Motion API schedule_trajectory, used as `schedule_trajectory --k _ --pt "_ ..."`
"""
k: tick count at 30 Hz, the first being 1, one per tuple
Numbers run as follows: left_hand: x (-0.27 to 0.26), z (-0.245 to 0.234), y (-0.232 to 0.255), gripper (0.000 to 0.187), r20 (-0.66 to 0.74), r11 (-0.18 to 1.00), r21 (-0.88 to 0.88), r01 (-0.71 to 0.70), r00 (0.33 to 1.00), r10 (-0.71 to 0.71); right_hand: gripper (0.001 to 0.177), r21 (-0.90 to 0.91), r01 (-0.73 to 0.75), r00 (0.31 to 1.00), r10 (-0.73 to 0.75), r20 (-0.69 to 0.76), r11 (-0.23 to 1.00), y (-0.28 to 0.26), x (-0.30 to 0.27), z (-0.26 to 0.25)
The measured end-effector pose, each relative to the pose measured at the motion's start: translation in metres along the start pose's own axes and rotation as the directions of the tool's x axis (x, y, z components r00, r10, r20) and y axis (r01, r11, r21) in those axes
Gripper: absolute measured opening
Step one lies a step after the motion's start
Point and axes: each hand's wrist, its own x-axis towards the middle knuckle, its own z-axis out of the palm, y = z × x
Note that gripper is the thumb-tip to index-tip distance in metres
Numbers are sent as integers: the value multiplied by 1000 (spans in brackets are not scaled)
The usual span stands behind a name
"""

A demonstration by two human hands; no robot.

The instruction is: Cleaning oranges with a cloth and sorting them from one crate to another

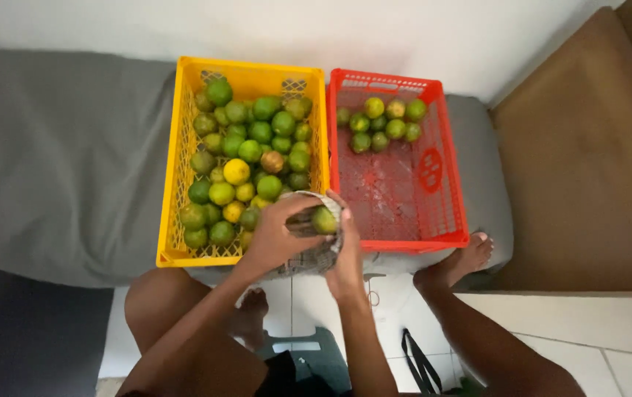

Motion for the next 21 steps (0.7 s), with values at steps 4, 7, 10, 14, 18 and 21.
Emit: schedule_trajectory --k 4,7,10,14,18,21 --pt "2 2 8 66 -41 958 286 33 999 -22 55 -515 268 953 -302 19 814 7 -10 0" --pt "-6 10 -16 65 -11 957 287 40 999 -38 42 -614 525 811 -565 151 590 28 0 -20" --pt "-6 10 -8 61 -4 982 186 32 999 -32 43 -488 400 890 -457 3 776 19 5 -18" --pt "4 -1 83 49 -74 985 124 118 991 -109 70 -454 140 985 -172 -31 880 1 -7 -5" --pt "-1 6 26 48 -67 969 236 67 996 -53 56 -654 403 893 -430 129 640 16 -10 -2" --pt "-4 6 -32 53 70 958 285 22 997 -44 42 -625 499 834 -529 158 600 30 15 -22"
